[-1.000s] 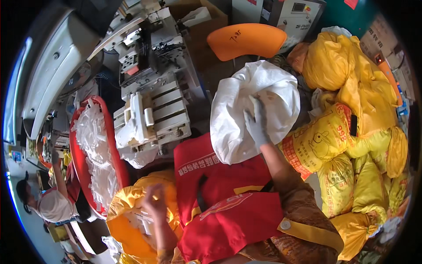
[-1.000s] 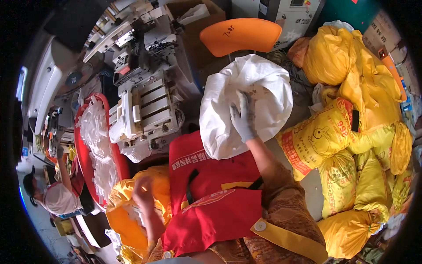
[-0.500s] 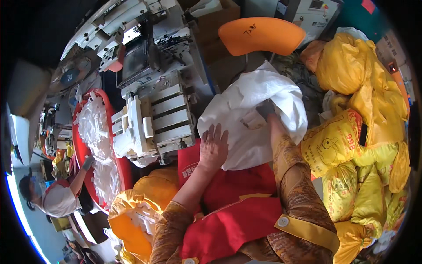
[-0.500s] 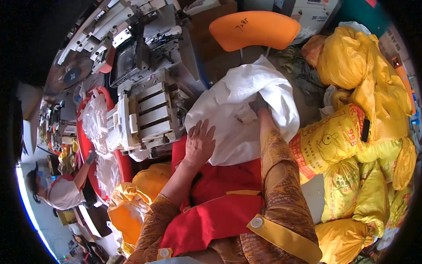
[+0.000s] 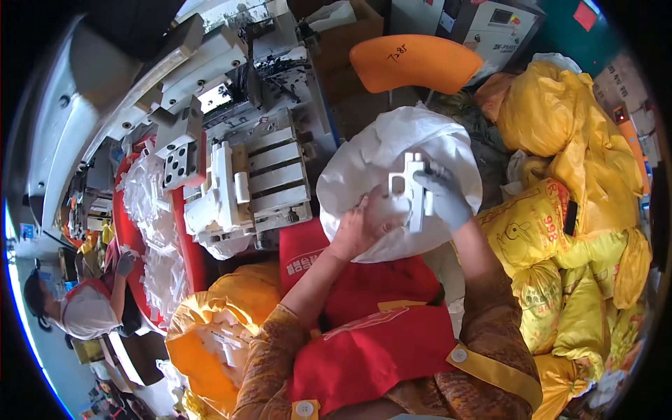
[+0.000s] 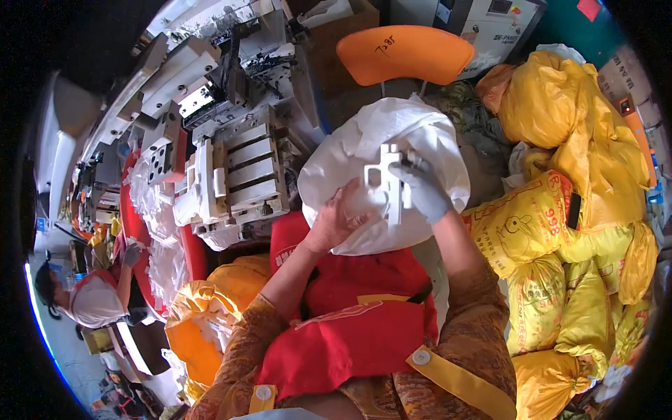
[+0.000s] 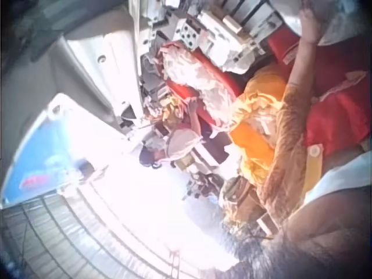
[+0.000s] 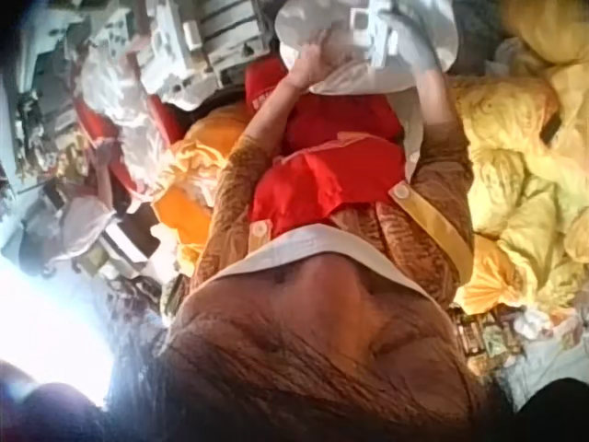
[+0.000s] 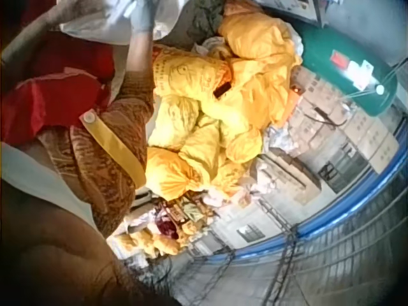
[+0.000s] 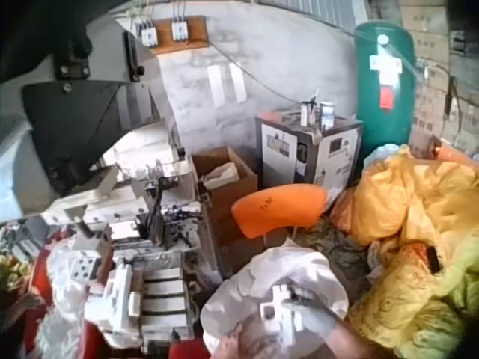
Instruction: The person retrieves plastic toy guns from a bag, positions them one by one into a printing machine to be stamped, and deposits the printed toy guns into another bag.
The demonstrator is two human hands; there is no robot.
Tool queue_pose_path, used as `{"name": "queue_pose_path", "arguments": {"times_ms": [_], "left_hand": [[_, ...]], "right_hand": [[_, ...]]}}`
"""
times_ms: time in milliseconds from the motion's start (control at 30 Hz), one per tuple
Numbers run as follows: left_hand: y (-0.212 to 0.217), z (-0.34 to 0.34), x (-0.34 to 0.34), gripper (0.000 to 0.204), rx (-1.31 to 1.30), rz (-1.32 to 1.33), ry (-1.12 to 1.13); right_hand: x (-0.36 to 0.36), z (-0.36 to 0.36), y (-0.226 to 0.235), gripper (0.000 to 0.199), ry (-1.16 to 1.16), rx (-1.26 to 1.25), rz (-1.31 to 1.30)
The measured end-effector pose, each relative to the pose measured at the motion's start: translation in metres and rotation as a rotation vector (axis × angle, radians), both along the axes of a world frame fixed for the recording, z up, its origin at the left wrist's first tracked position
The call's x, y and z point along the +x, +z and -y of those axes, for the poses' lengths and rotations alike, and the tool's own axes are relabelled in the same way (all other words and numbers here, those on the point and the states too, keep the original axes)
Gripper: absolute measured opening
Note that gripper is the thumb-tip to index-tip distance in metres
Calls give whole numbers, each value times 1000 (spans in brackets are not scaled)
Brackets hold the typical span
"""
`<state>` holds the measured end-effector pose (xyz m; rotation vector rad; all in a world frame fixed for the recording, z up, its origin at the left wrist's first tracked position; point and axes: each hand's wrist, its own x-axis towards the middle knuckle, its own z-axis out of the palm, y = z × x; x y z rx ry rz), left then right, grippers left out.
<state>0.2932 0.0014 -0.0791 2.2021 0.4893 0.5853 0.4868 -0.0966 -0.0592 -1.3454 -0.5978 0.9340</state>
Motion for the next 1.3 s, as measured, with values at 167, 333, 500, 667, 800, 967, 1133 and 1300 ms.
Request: {"name": "queue_pose_path", "arguments": {"times_ms": [167,333,500,667,800,967,1133,1300], "left_hand": [[20,11,-20,37,-1006,120,-26],[38,27,-75,32,-1253,226,62],[51,37,-113,33,-1211,62,156],[69,31,-146,31,-778,193,145],[93,-15,-183,19,-121,392,685],[117,-103,-188,25,590,199,815],[141,-138,-167,16,700,188,809],[149,-116,-228,10,697,126,932]], "right_hand": [[-49,36,29,55,-33,-39,346],[-93,70,62,42,326,38,1007],[-116,67,83,47,471,17,1144],[-119,60,89,47,486,108,1109],[-110,60,92,48,282,69,627],[-101,41,83,48,29,179,2],[-105,-4,86,49,-12,306,188],[-131,-78,119,47,177,327,591]]}}
